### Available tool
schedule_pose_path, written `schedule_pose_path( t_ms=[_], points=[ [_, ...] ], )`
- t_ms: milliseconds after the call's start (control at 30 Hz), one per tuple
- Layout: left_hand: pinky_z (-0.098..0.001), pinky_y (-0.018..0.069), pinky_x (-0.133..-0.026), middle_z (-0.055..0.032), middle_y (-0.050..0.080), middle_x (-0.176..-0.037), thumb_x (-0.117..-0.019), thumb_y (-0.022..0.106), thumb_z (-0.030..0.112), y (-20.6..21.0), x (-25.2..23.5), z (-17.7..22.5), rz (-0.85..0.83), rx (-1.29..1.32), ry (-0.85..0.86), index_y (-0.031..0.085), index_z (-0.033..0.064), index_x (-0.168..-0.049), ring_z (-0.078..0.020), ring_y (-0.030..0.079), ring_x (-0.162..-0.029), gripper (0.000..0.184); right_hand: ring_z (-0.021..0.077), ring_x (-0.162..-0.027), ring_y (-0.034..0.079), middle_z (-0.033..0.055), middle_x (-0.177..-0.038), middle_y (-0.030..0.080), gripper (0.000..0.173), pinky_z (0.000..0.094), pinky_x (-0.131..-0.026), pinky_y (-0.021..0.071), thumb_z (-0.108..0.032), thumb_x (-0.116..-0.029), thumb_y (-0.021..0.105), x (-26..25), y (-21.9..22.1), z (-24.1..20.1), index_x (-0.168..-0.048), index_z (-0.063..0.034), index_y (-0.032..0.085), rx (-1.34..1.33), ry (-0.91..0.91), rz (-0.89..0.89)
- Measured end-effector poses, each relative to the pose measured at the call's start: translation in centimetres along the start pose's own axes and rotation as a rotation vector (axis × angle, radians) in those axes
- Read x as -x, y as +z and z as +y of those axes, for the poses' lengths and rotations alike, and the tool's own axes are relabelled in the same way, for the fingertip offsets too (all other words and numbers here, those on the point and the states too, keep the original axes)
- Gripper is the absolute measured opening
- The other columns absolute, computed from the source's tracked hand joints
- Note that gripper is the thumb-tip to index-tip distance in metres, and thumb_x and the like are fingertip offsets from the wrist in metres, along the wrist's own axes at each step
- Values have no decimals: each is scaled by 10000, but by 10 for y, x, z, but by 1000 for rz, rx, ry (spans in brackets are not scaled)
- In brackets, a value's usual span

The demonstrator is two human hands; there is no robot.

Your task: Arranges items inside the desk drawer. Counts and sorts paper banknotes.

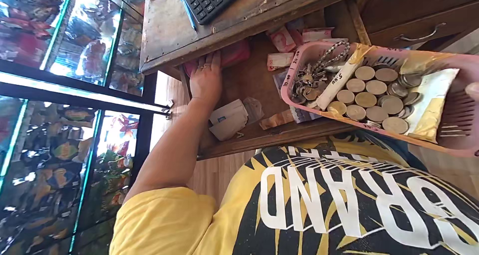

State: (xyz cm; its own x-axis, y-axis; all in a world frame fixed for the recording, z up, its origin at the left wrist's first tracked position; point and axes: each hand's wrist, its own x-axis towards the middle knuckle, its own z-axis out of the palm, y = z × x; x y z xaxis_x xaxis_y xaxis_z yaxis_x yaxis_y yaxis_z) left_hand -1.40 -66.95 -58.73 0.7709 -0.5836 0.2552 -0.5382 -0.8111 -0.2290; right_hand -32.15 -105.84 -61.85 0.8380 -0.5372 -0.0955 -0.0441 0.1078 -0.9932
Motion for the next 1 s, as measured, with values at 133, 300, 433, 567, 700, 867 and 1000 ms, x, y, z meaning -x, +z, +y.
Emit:
schedule_pose_path(
  t_ms=[133, 300, 433, 567, 700, 867, 1000],
  points=[
    [-585, 349, -1150, -265, 510, -1489, -1103, 407, 185, 0, -23, 2, -257, 17, -128, 416, 3, -1529, -437, 469, -1406, 462, 25, -819, 717, -72, -906, 716, 216, 244, -758, 626, -97, -1012, 473, 5, 14, -18, -1173, -113, 618, 30, 19, 2],
    [-629, 193, -1225, -283, 403, -1562, -1051, 552, 259, -26, -12, 6, -268, 312, -177, 403, -8, -1537, -463, 309, -1492, 574, -1, -806, 703, -111, -878, 726, 203, 227, -738, 618, -156, -950, 505, 0, 14, -25, -1067, -196, 666, 96, 0, -6],
    [-621, 204, -1224, -216, 336, -1628, -1056, 536, 199, -43, 9, 22, -321, 402, -123, 419, 8, -1532, -434, 266, -1519, 526, 39, -867, 710, -59, -952, 727, 283, 259, -797, 618, -163, -938, 476, -3, 14, -30, -1165, -117, 637, 138, 40, -15],
    [-610, 190, -1226, -238, 322, -1627, -1052, 555, 225, -31, -5, 7, -359, 281, -131, 361, 9, -1562, -430, 266, -1521, 587, 17, -871, 706, -94, -953, 723, 281, 238, -796, 612, -177, -921, 470, 1, 22, -34, -1155, -117, 614, 154, 35, 27],
    [-646, 282, -1164, -290, 471, -1504, -1048, 571, 228, -10, -24, -11, -308, 201, -94, 413, 35, -1538, -478, 408, -1427, 551, 21, -911, 703, -86, -1017, 719, 333, 241, -813, 611, -146, -934, 429, 8, 28, -37, -1222, -89, 585, 120, 24, 48],
    [-658, 478, -947, -276, 637, -1300, -1033, 459, 2, -14, -17, -2, -133, 163, 11, 566, 30, -1411, -496, 608, -1203, 394, 64, -893, 721, -39, -984, 739, 326, 274, -807, 624, -165, -916, 477, 12, 25, -31, -1200, -68, 603, 32, 10, 64],
    [-617, 512, -965, -195, 656, -1347, -985, 501, -56, -21, 18, -2, 132, 249, 227, 637, 5, -1319, -434, 633, -1230, 365, 52, -892, 719, -55, -986, 736, 337, 263, -808, 622, -183, -905, 501, 10, 23, -29, -1204, -70, 610, 47, 1, 65]
  ],
)
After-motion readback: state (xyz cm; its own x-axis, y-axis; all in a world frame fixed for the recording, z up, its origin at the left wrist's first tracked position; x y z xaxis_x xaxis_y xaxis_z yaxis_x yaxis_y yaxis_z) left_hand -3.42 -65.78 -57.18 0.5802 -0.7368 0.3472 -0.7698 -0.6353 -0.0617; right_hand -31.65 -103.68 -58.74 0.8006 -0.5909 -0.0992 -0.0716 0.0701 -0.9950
